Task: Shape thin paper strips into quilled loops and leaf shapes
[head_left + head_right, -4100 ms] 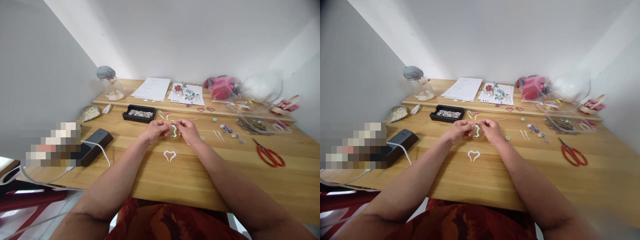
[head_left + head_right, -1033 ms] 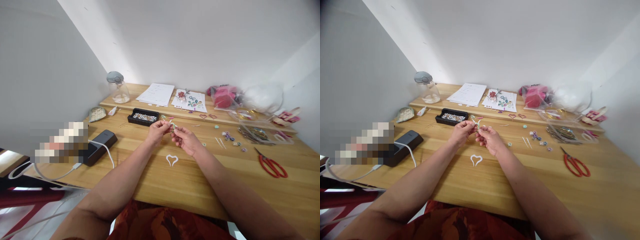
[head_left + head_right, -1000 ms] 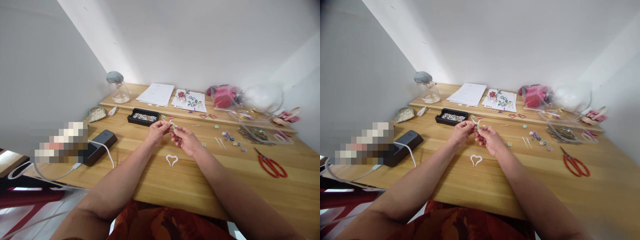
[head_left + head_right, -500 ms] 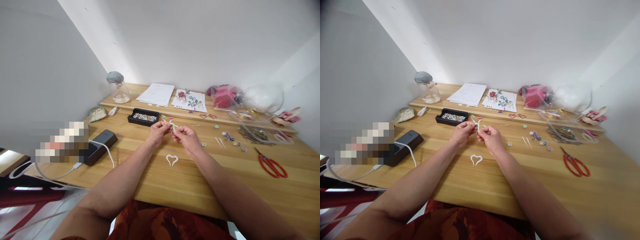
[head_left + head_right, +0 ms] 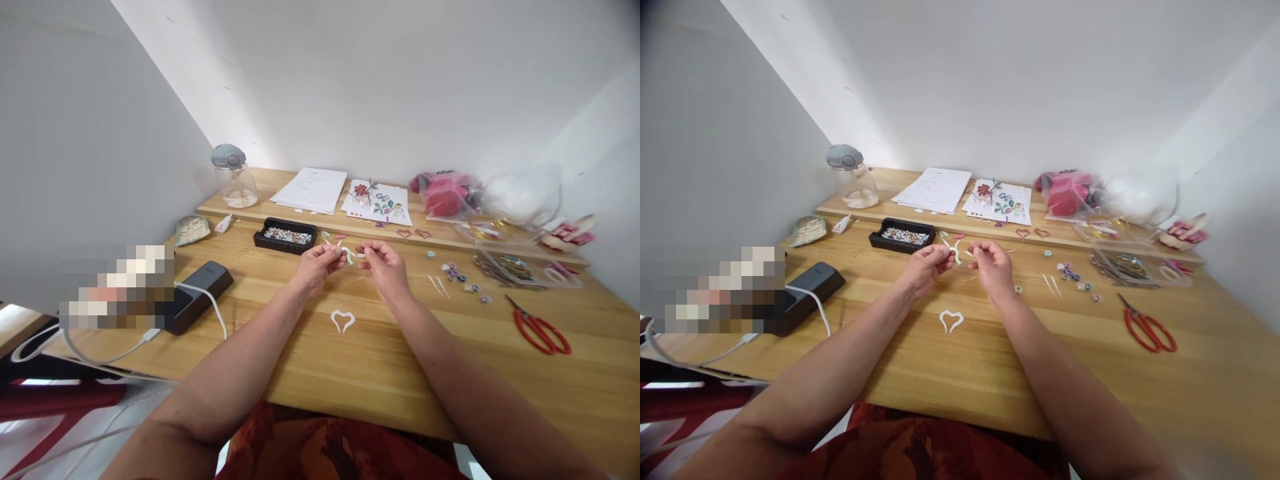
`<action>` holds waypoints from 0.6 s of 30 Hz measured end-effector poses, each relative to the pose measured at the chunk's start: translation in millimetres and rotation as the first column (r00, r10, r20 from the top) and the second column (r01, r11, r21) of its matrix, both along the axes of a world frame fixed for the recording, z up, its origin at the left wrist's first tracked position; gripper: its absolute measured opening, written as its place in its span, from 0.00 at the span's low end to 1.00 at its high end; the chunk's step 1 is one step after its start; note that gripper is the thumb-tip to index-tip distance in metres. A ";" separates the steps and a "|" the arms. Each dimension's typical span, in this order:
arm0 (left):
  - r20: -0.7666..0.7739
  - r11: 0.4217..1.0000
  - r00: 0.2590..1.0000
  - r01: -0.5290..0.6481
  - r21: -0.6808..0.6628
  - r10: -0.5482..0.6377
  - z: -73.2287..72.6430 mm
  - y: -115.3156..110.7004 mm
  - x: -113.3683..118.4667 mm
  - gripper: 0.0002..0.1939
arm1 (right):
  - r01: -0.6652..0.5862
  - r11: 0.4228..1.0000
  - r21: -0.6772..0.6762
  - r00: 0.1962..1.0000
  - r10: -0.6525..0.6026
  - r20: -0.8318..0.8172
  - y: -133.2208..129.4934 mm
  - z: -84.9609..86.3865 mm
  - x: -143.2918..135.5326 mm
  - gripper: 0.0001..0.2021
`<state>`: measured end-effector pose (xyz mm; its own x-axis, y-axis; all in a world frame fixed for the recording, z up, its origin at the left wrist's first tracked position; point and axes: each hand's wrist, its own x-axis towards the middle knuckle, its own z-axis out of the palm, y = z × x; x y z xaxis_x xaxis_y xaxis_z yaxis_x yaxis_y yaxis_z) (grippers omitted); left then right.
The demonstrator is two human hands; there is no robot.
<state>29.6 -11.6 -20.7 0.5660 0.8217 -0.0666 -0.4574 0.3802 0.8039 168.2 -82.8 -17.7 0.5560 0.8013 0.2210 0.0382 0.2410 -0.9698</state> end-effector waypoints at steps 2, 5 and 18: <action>0.014 0.999 1.000 0.027 -0.028 -0.027 1.8 -2.0 -0.2 0.11 | -0.090 0.996 -0.002 0.995 0.090 0.033 0.3 -4.2 -1.4 0.13; 0.043 0.997 0.997 0.066 -0.046 -0.064 3.1 -2.5 -1.2 0.10 | -0.197 0.979 -0.052 0.980 0.198 0.020 -0.9 -8.4 -5.1 0.14; 0.066 0.998 0.997 -0.023 -0.061 0.027 2.1 4.1 -2.1 0.11 | -0.222 0.960 -0.170 0.952 0.251 0.174 -6.6 -7.3 -19.3 0.12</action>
